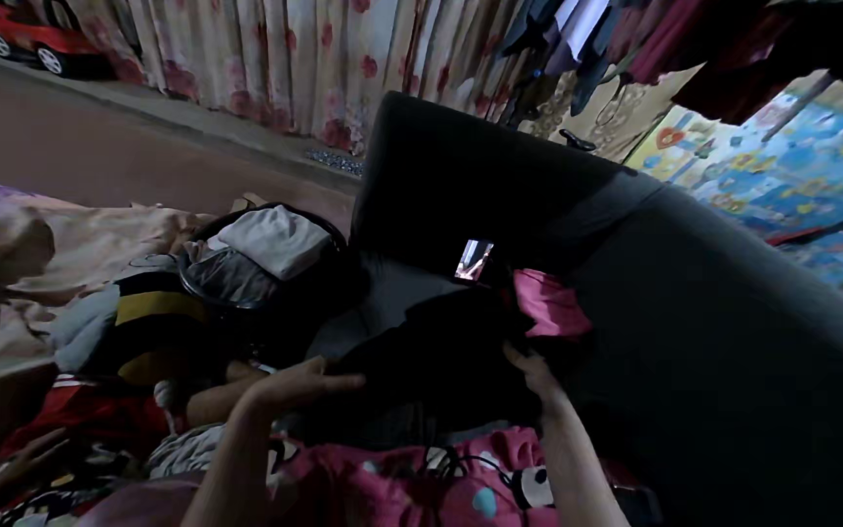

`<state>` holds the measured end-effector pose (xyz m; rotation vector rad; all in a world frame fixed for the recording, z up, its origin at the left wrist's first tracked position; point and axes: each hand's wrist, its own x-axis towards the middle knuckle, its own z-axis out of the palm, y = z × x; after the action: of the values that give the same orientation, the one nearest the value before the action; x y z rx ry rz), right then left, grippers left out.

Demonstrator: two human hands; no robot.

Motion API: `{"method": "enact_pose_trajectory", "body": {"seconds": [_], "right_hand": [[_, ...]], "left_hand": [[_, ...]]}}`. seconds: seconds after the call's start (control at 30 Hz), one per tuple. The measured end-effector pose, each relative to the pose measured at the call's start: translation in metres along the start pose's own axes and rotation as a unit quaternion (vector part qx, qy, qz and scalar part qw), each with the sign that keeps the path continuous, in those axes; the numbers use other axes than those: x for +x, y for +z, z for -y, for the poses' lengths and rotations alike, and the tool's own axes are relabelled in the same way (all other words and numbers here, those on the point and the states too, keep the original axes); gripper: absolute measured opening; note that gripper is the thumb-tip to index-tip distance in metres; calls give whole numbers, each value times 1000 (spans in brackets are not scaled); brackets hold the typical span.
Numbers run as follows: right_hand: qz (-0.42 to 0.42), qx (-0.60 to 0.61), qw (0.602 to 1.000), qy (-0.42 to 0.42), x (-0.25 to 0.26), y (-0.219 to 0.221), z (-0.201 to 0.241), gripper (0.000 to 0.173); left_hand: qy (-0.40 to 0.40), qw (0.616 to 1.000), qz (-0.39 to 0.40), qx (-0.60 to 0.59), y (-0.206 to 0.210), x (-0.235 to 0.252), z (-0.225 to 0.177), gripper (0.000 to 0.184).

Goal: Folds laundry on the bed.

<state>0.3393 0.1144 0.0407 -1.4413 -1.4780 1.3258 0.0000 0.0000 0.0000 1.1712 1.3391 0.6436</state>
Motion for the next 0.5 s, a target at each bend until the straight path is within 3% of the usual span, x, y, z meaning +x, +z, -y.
{"method": "enact_pose_trajectory", "body": {"seconds": [0.1,0.2,0.37,0.5], "right_hand": [[-3,71,989,132,17,3,-73,46],[-41,99,970,217,25,8,-118,49],[-64,71,976,195,29,12,-117,50],[-158,2,984,78,25,15,-118,49]], "left_hand": [[-111,980,-35,162,-7,12,16,32],[-184,950,-99,232,1,26,30,27],[-211,942,-123,229,17,38,26,65],[-232,921,-137,281,34,49,32,80]]}}
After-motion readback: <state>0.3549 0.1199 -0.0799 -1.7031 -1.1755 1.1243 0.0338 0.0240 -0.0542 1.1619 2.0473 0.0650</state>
